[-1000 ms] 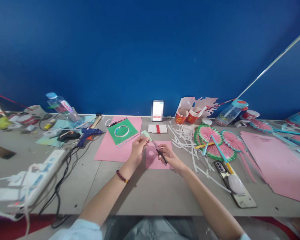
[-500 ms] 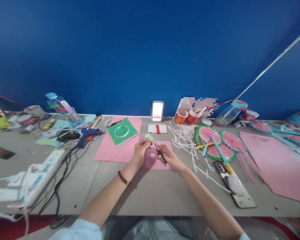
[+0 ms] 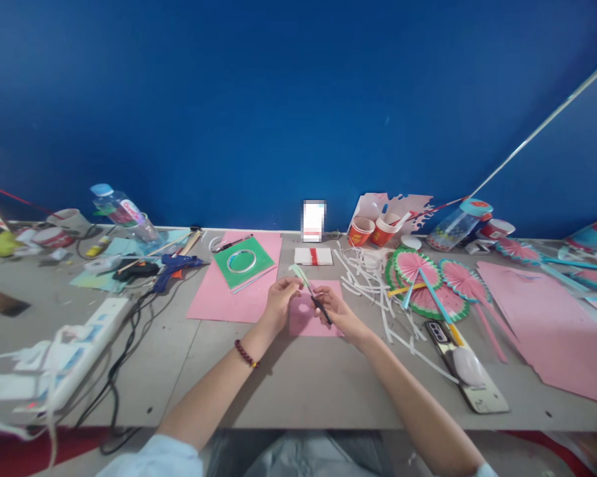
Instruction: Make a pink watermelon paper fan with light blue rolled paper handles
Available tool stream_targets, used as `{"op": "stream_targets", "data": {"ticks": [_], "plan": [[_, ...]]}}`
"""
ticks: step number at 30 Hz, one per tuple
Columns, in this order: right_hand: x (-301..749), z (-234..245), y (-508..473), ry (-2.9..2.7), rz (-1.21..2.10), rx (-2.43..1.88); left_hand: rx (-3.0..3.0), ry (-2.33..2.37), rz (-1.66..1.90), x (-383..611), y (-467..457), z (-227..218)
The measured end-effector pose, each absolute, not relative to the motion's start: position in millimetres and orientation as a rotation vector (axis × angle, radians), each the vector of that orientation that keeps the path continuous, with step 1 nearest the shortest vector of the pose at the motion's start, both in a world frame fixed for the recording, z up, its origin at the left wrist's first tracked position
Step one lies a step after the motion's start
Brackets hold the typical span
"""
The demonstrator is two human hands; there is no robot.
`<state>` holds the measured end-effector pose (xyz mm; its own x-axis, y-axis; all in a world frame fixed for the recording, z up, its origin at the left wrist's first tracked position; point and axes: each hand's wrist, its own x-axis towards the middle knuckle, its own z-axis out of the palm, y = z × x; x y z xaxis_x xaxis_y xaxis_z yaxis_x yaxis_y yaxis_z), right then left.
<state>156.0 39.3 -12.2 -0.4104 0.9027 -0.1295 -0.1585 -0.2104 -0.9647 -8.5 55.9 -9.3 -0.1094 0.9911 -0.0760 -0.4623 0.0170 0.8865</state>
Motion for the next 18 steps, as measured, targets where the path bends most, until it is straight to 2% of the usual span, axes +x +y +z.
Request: {"op": "stream_targets", "data": {"ticks": [18], "plan": [[155.5, -7.3, 37.7, -1.248, 1.719, -0.974, 0.707, 0.981, 1.44, -7.0, 54.3, -1.1]]}}
